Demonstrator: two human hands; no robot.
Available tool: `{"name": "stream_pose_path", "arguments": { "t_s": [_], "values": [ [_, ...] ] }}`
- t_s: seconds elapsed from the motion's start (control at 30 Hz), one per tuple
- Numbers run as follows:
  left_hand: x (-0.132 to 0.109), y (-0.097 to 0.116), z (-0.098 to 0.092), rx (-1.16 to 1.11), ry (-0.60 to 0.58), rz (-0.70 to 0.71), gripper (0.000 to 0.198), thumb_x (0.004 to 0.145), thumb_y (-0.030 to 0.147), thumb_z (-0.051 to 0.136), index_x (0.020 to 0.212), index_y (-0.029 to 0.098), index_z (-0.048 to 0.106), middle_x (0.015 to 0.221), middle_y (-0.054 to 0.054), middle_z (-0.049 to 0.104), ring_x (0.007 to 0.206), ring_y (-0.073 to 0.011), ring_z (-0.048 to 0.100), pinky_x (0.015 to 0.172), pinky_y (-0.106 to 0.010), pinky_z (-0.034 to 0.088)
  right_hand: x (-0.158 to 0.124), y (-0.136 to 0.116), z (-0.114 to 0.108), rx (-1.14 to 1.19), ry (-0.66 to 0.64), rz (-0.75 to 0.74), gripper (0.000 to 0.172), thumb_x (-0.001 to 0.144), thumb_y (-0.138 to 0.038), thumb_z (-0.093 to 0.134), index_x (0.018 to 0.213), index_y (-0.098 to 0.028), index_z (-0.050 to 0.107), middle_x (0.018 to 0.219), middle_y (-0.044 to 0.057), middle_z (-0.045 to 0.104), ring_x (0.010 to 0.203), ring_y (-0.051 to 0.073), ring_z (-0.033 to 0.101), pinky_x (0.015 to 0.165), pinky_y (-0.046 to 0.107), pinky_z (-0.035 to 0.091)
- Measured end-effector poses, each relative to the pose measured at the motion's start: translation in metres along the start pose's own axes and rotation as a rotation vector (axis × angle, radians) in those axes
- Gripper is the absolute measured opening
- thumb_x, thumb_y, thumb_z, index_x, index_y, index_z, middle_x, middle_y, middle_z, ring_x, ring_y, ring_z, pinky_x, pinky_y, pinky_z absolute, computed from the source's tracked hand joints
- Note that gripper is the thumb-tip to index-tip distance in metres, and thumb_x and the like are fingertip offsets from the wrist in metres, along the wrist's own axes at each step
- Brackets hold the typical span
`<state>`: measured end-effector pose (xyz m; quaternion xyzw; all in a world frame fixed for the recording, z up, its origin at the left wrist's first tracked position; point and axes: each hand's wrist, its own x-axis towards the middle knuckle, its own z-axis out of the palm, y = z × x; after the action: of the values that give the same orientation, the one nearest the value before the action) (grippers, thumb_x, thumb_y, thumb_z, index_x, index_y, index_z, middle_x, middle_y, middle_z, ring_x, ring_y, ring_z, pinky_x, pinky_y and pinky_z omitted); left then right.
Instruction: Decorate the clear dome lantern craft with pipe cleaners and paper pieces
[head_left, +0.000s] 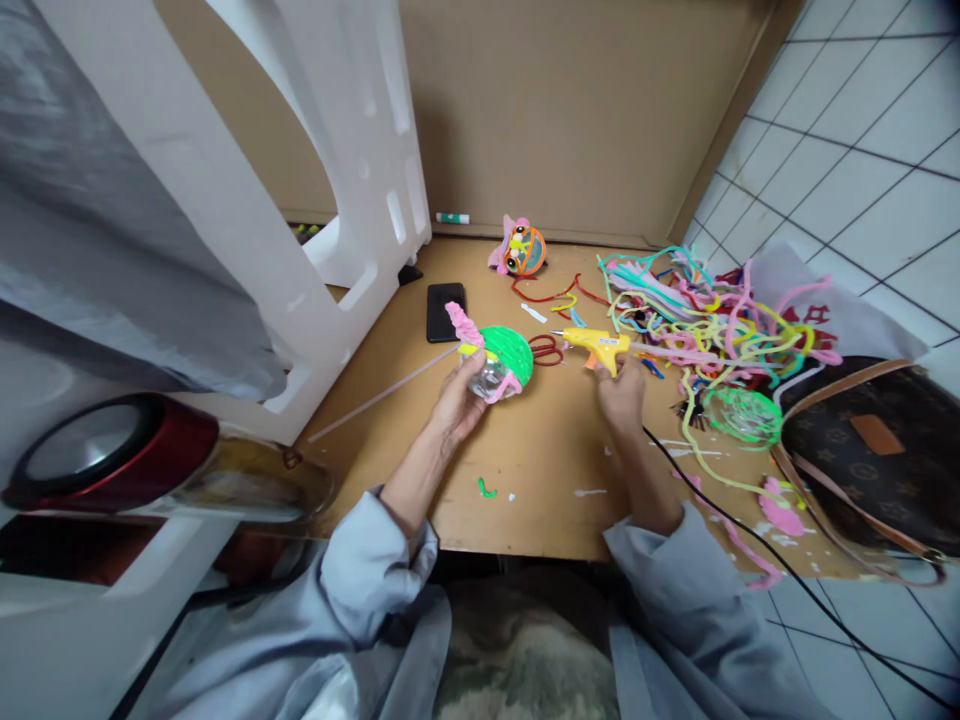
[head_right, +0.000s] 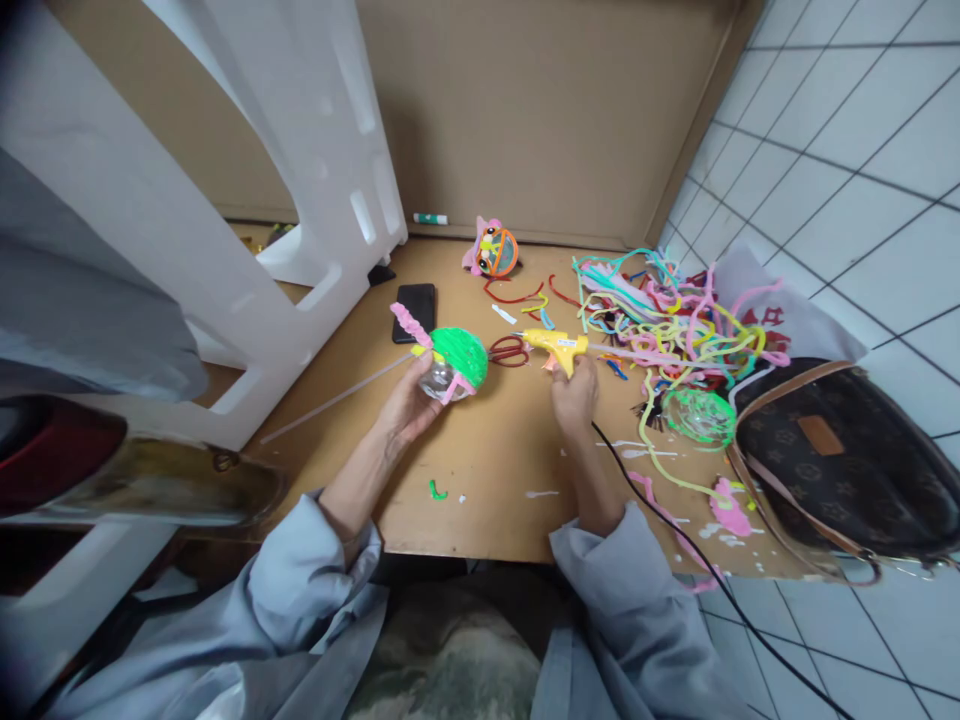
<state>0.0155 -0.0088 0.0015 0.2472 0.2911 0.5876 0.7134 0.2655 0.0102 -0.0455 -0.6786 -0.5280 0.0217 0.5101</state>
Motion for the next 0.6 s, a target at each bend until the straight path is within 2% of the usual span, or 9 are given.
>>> {"name": "stream_pose_path", "arguments": {
  "t_s": [0.1,0.17,0.3,0.4,0.53,0.6],
  "values": [
    [0.000,0.001,-0.001,-0.005,0.006,-0.005,0.035,0.074,0.033,0.085,0.102,0.017,0.071,0.099,-0.005,0.079,0.096,-0.0219,0.075,0.100,-0.039,0.057,0.002,0.007,0.003,-0.062,0.016,0.083,0.023,0.070,-0.027,0.056,0.091,-0.018,0.057,0.084,0.006,0.061,0.079,0.024,0.055,0.084,0.044,0.049],
    [-0.001,0.001,0.000,0.000,-0.004,-0.008,0.035,0.074,0.033,0.085,0.101,0.016,0.071,0.098,-0.005,0.079,0.094,-0.0205,0.075,0.099,-0.038,0.057,0.002,0.007,0.003,-0.111,0.043,0.044,0.024,0.068,-0.024,0.056,0.091,-0.018,0.057,0.087,0.009,0.063,0.083,0.025,0.056,0.087,0.044,0.049],
    [-0.003,0.000,0.001,0.011,-0.013,-0.002,0.036,0.072,0.034,0.085,0.099,0.015,0.072,0.098,-0.006,0.079,0.094,-0.0212,0.075,0.098,-0.038,0.058,0.003,0.003,0.004,-0.184,0.103,-0.058,0.030,0.074,-0.023,0.053,0.103,-0.015,0.058,0.100,0.015,0.064,0.093,0.028,0.058,0.087,0.044,0.048],
    [-0.004,-0.003,0.002,0.028,-0.020,-0.008,0.035,0.070,0.035,0.086,0.095,0.015,0.072,0.095,-0.007,0.079,0.089,-0.0218,0.075,0.095,-0.039,0.059,0.004,0.001,0.006,-0.242,0.100,-0.044,0.032,0.077,-0.023,0.051,0.106,-0.012,0.059,0.102,0.018,0.065,0.093,0.029,0.059,0.084,0.043,0.048],
    [-0.004,-0.007,0.004,0.057,-0.076,-0.035,0.037,0.070,0.038,0.087,0.095,0.015,0.073,0.092,-0.007,0.079,0.083,-0.0225,0.076,0.092,-0.041,0.061,0.005,-0.003,0.007,-0.330,0.048,-0.004,0.022,0.079,-0.022,0.051,0.097,-0.013,0.060,0.092,0.017,0.065,0.087,0.028,0.060,0.082,0.042,0.047],
    [-0.005,-0.008,0.005,0.069,-0.085,-0.047,0.037,0.070,0.038,0.087,0.096,0.015,0.074,0.091,-0.007,0.079,0.082,-0.0229,0.076,0.090,-0.041,0.061,0.006,-0.008,0.005,-0.382,0.018,-0.032,0.017,0.079,-0.021,0.051,0.092,-0.014,0.059,0.091,0.018,0.065,0.091,0.030,0.060,0.085,0.044,0.046]
  ]
}}
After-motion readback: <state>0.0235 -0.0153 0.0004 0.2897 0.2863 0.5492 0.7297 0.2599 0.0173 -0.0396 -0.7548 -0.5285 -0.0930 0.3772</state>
